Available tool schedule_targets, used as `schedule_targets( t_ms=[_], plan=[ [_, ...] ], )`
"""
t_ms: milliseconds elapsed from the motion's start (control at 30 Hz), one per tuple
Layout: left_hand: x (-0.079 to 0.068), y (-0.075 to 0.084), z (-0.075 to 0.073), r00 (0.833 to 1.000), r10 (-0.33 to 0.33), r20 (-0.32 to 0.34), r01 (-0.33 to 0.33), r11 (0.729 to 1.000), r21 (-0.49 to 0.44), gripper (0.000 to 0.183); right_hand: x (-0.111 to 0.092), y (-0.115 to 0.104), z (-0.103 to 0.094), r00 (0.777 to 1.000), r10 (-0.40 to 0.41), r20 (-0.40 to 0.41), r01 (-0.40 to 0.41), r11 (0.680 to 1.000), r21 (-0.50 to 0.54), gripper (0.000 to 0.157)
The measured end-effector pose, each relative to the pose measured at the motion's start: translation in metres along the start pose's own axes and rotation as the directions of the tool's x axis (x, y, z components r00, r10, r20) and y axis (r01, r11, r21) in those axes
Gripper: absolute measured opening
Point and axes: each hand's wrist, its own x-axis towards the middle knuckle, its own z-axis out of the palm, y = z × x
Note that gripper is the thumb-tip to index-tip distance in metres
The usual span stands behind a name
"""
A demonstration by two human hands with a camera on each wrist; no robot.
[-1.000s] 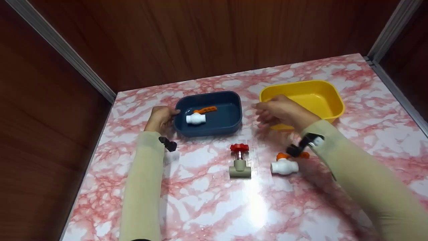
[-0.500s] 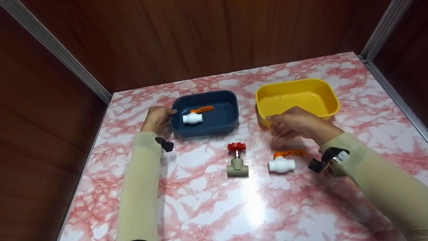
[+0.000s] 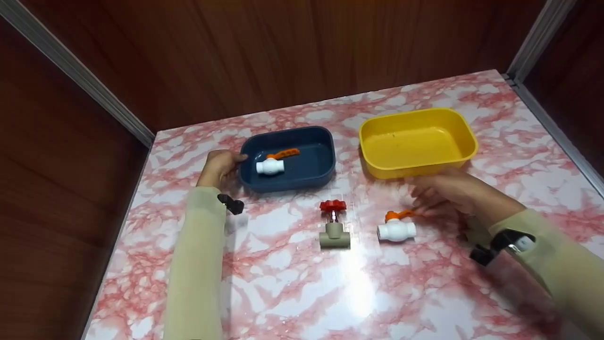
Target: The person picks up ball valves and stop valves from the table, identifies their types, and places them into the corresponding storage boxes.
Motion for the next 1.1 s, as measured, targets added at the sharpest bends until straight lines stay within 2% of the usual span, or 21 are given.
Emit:
schedule_targets(
  t_ms=[233, 333, 533, 667, 867, 1100],
  plan=[
    [-0.002, 0.0, -0.003, 1.0, 0.001, 0.003, -0.002, 1.0, 0.03, 0.027, -0.009, 0.019, -0.001, 0.999, 0.037, 0.02, -0.035, 0.997, -0.066, 0.065],
    [-0.003, 0.0, -0.003, 1.0, 0.001, 0.004, -0.001, 1.0, 0.021, 0.027, -0.012, 0.024, 0.001, 0.998, 0.048, 0.03, -0.046, 0.997, -0.061, 0.068],
    [-0.002, 0.001, 0.0, 1.0, 0.015, 0.008, -0.015, 1.0, 0.001, 0.029, -0.016, 0.036, 0.005, 0.996, 0.075, 0.052, -0.075, 0.997, 0.0, 0.068],
    [-0.002, 0.002, 0.0, 1.0, 0.019, -0.001, -0.019, 0.999, 0.029, 0.027, -0.016, 0.042, 0.01, 0.994, 0.088, 0.059, -0.09, 0.995, 0.034, 0.069],
    [-0.002, 0.001, 0.0, 1.0, 0.007, 0.002, -0.007, 0.999, 0.042, 0.027, -0.013, 0.047, 0.017, 0.994, 0.089, 0.061, -0.094, 0.992, 0.081, 0.069],
    [-0.002, 0.0, -0.001, 1.0, 0.012, 0.005, -0.012, 0.999, 0.046, 0.026, -0.018, 0.051, 0.023, 0.996, 0.075, 0.039, -0.079, 0.987, 0.137, 0.062]
  ],
)
